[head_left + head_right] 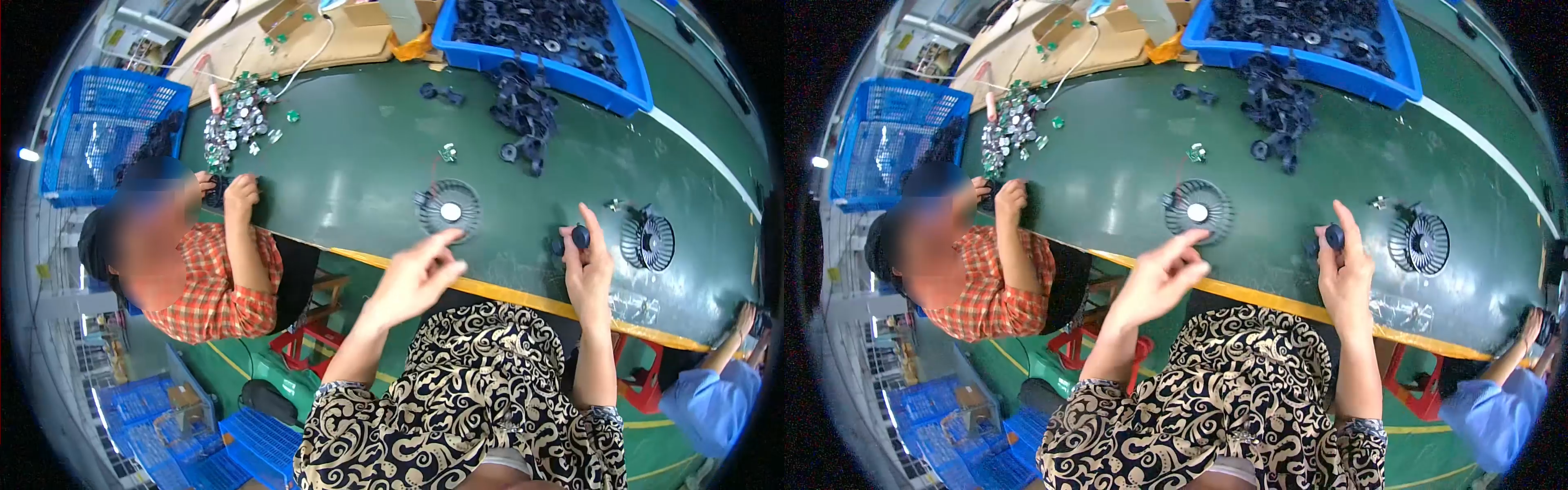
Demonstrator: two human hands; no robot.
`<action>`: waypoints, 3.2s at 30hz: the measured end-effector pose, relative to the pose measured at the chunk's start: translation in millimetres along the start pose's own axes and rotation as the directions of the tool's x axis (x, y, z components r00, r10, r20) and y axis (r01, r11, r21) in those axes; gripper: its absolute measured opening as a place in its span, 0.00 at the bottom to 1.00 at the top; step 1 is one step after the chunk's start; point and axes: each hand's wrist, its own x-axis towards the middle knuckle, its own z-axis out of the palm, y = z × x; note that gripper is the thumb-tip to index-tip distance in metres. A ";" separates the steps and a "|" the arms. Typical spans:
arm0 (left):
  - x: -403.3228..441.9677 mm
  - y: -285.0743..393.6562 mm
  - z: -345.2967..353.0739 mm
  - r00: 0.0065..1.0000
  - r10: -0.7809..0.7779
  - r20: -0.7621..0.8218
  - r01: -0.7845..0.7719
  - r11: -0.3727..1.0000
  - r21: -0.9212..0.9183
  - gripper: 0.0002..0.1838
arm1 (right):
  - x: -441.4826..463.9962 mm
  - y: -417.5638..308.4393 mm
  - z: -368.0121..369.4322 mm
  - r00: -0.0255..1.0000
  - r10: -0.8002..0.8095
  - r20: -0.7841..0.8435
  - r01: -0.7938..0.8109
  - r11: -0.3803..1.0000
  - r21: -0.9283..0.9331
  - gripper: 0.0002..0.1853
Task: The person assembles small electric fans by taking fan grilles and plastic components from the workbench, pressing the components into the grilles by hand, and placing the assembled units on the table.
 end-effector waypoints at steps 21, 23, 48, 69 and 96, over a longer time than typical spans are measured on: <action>46.8 11.3 -3.5 0.938 0.282 -0.204 -0.064 0.717 0.694 0.22 | -18.1 7.7 -33.6 0.988 -0.108 -0.112 0.067 0.946 -0.318 0.20; 43.9 11.4 -2.2 0.944 0.265 -0.195 -0.052 0.707 0.705 0.17 | -16.5 7.7 -34.6 0.988 -0.122 -0.099 0.083 0.940 -0.332 0.21; 26.3 7.2 24.3 0.973 0.177 -0.146 -0.131 0.951 0.281 0.05 | -9.9 -57.8 30.4 0.919 -0.320 0.229 0.384 0.858 -0.340 0.19; 40.0 21.6 47.6 0.974 0.076 -0.215 -0.014 0.960 0.279 0.27 | -0.2 -60.1 37.0 0.889 -0.314 0.334 0.443 0.777 -0.447 0.07; 89.8 -88.3 -146.7 0.611 0.574 -0.545 0.037 0.667 0.744 0.21 | -27.1 -40.0 -0.6 0.852 -0.392 0.347 0.504 0.794 -0.340 0.15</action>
